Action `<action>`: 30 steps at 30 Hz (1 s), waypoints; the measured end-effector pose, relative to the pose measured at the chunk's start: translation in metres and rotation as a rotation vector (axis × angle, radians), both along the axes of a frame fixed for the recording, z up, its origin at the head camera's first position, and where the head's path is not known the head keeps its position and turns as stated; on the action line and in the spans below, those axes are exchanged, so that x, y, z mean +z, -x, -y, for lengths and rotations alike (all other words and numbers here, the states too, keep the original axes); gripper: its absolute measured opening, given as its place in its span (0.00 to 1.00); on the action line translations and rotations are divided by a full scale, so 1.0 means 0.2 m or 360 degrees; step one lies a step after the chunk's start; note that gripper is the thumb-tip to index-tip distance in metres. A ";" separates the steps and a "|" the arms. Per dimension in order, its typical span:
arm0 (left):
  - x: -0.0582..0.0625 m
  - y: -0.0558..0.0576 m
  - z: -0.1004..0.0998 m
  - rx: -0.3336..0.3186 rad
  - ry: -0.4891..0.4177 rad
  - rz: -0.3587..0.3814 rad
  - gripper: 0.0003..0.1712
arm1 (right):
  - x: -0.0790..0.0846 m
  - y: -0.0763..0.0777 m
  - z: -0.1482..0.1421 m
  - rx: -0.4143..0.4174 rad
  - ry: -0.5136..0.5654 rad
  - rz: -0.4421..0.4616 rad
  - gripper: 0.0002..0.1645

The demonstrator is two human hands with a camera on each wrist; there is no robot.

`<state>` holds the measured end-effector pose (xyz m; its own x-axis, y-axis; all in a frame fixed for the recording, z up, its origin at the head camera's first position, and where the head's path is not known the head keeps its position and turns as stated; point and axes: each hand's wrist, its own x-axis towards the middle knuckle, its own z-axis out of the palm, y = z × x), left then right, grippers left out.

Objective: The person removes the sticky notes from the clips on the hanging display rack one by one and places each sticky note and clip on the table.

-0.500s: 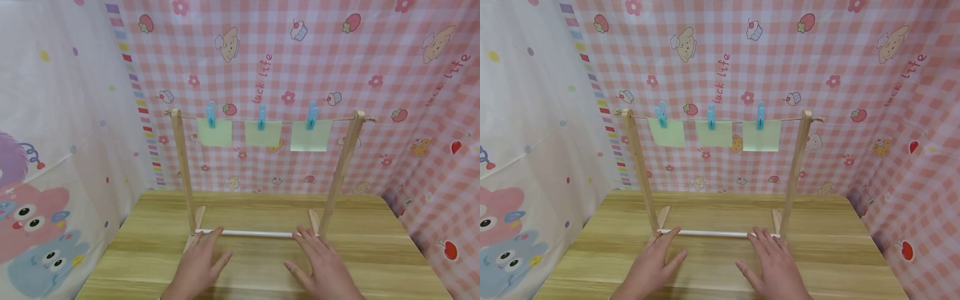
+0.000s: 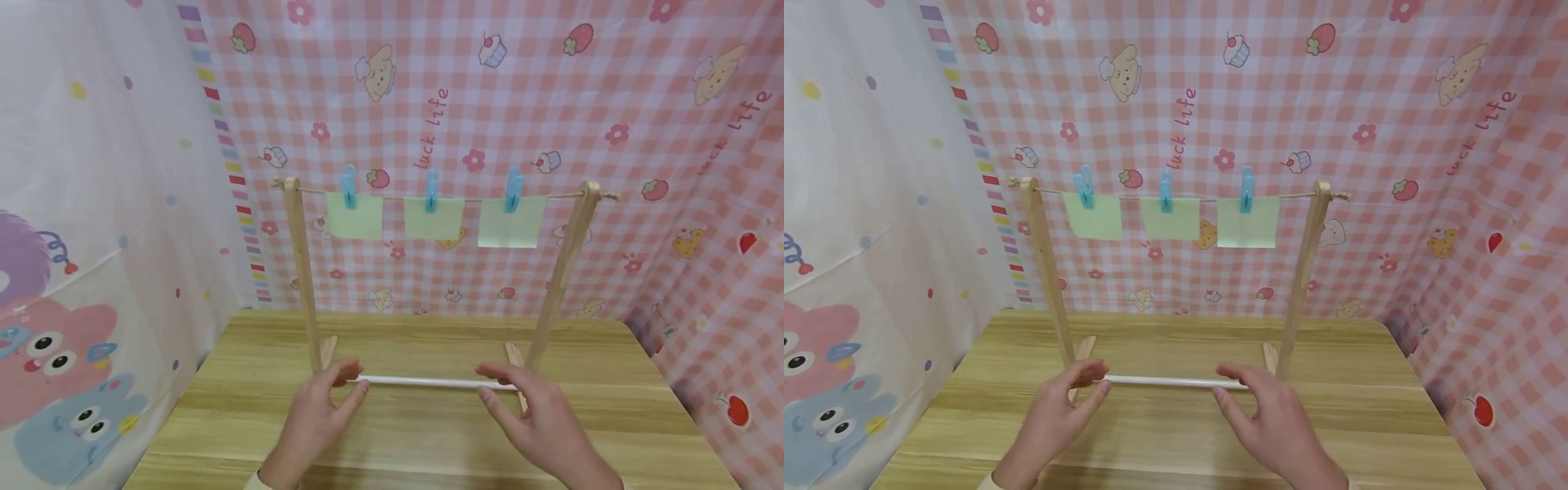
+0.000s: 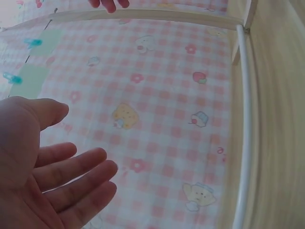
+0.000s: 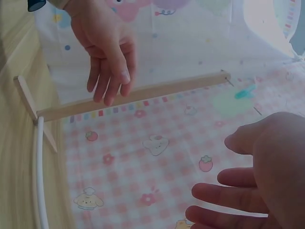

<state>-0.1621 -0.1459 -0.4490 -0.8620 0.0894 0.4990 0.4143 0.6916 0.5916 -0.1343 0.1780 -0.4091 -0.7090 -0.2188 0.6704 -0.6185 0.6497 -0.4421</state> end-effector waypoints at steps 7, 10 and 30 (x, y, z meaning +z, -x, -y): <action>0.01 0.04 0.02 -0.0110 -0.0040 -0.0213 0.17 | 0.05 0.03 0.01 0.0018 0.0010 -0.0031 0.20; 0.01 0.06 0.02 -0.0097 -0.0058 -0.0240 0.16 | 0.07 0.06 0.02 0.0064 0.0024 -0.0079 0.20; 0.16 0.15 0.08 -0.0147 -0.0258 -0.0301 0.16 | 0.22 0.13 0.04 0.0119 0.0089 -0.0100 0.20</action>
<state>-0.1913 -0.1624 -0.4168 -0.7438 0.0688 0.6649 0.5850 0.5482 0.5977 -0.1599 0.1706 -0.3659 -0.6482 -0.2306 0.7257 -0.6919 0.5763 -0.4349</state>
